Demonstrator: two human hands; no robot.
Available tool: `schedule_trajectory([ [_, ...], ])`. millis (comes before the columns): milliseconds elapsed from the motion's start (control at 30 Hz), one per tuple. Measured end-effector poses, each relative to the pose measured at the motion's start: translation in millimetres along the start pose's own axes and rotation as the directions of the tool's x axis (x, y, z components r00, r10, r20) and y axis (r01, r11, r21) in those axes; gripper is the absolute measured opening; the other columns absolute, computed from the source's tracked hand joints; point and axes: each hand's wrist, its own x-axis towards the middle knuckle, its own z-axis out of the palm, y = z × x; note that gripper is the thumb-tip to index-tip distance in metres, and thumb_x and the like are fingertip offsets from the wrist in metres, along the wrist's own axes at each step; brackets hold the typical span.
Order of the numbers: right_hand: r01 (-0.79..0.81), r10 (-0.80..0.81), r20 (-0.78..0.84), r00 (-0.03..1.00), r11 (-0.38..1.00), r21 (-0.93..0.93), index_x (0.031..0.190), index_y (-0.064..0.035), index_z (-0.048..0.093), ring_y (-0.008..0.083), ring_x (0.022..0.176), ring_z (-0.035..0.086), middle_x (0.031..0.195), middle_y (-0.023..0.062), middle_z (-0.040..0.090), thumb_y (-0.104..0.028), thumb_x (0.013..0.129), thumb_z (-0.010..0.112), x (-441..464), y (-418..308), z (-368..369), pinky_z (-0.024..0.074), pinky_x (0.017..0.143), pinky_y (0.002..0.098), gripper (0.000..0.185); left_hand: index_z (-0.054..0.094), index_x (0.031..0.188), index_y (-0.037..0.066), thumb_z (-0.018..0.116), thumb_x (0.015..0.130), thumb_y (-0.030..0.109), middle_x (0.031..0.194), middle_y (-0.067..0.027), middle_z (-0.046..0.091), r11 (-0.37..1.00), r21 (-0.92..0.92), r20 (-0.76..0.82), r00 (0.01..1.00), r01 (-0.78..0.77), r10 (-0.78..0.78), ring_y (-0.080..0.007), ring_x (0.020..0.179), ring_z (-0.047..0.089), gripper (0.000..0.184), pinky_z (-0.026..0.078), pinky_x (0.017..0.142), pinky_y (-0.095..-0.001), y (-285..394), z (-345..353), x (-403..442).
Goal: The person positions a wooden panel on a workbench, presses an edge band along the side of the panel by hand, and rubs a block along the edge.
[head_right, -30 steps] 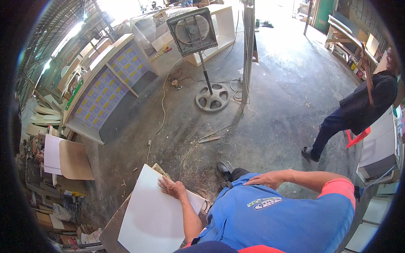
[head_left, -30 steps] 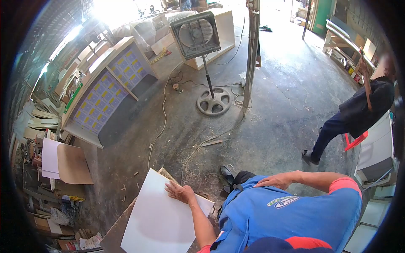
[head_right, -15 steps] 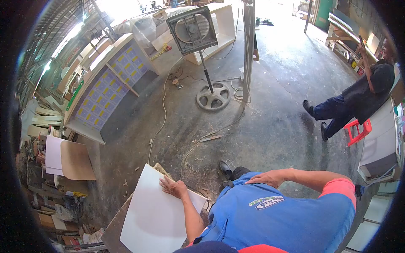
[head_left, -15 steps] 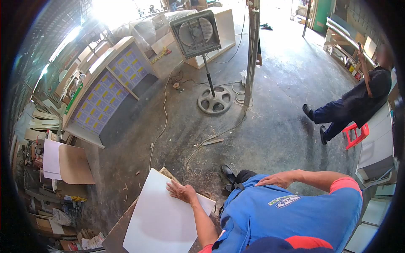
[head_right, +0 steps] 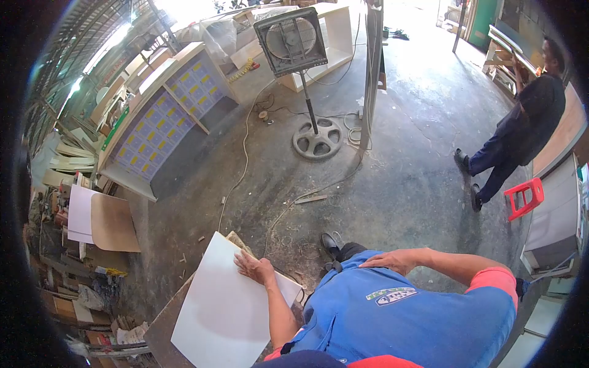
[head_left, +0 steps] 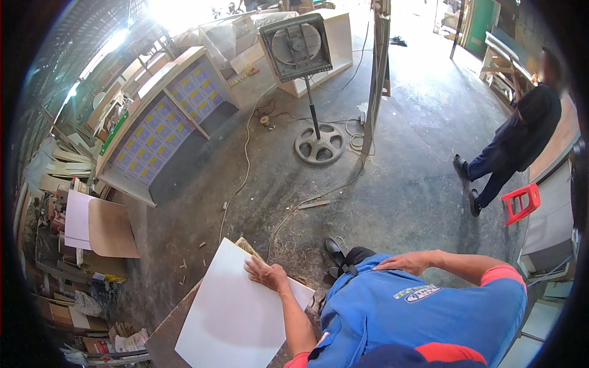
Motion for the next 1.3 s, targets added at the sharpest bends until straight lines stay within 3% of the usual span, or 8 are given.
schedule_trajectory([
  [67, 0.003, -0.003, 0.011, 1.0, 1.0, 0.007, 0.158, -0.0157, 0.027, 0.0359, 0.145, 0.034, 0.159, 0.0161, 0.032, -0.024, 0.089, 0.067, -1, -9, -3, 0.0285, 0.119, 0.0449, 0.08, 0.038, 0.151, 0.011, 0.064, 0.074, 0.01, 0.162, -0.0165, 0.025, 1.0, 0.0, -0.011, 1.0, -0.003, 0.003, -0.0363, 0.151, 0.02, 0.081, 0.015, 0.122, -0.0544, 1, 0, -1],
  [367, 0.017, -0.017, 0.006, 1.0, 1.0, 0.003, 0.159, -0.0167, 0.024, 0.0321, 0.146, 0.031, 0.161, 0.0084, 0.031, -0.025, 0.087, 0.07, -2, -3, 0, 0.0266, 0.121, 0.0442, 0.086, 0.038, 0.151, 0.01, 0.063, 0.074, 0.01, 0.162, -0.0169, 0.024, 1.0, 0.001, -0.017, 1.0, -0.007, 0.007, -0.0358, 0.151, 0.019, 0.08, 0.014, 0.122, -0.0549, -3, 5, 1],
  [567, -0.056, 0.056, 0.023, 0.998, 0.998, 0.0, 0.159, -0.0213, 0.025, 0.0344, 0.145, 0.033, 0.16, 0.0121, 0.032, -0.025, 0.08, 0.076, -4, -15, -4, 0.0285, 0.12, 0.0456, 0.095, 0.039, 0.151, 0.009, 0.062, 0.075, 0.009, 0.162, -0.0181, 0.025, 1.0, 0.0, 0.003, 1.0, -0.01, 0.01, -0.0367, 0.151, 0.02, 0.08, 0.016, 0.122, -0.0554, 3, -5, 0],
  [800, -0.017, 0.016, 0.019, 1.0, 1.0, 0.012, 0.159, -0.0224, 0.025, 0.0355, 0.145, 0.033, 0.159, 0.0132, 0.031, -0.025, 0.08, 0.076, -3, -6, -1, 0.0305, 0.119, 0.0458, 0.094, 0.039, 0.15, 0.009, 0.061, 0.075, 0.008, 0.161, -0.0185, 0.026, 1.0, -0.001, -0.027, 0.999, -0.022, 0.022, -0.0373, 0.151, 0.021, 0.078, 0.016, 0.122, -0.0556, -4, 5, 0],
  [1100, -0.009, 0.009, 0.034, 0.999, 1.0, -0.008, 0.159, -0.0189, 0.024, 0.0359, 0.144, 0.034, 0.159, 0.0136, 0.032, -0.025, 0.081, 0.074, -1, -16, -6, 0.0315, 0.118, 0.0462, 0.093, 0.039, 0.151, 0.009, 0.062, 0.075, 0.01, 0.162, -0.0182, 0.026, 1.0, 0.002, -0.023, 1.0, -0.014, 0.014, -0.0368, 0.151, 0.021, 0.079, 0.016, 0.122, -0.0559, -2, 2, 0],
  [1300, 0.008, -0.007, 0.029, 1.0, 0.999, -0.045, 0.159, -0.0163, 0.024, 0.0364, 0.144, 0.034, 0.157, 0.0152, 0.035, -0.018, 0.086, 0.064, -1, -8, -3, 0.0312, 0.119, 0.046, 0.083, 0.038, 0.151, 0.009, 0.063, 0.075, 0.012, 0.162, -0.0182, 0.025, 1.0, 0.011, -0.024, 0.999, -0.025, 0.025, -0.0376, 0.151, 0.02, 0.08, 0.015, 0.122, -0.0555, -4, 4, 0],
])
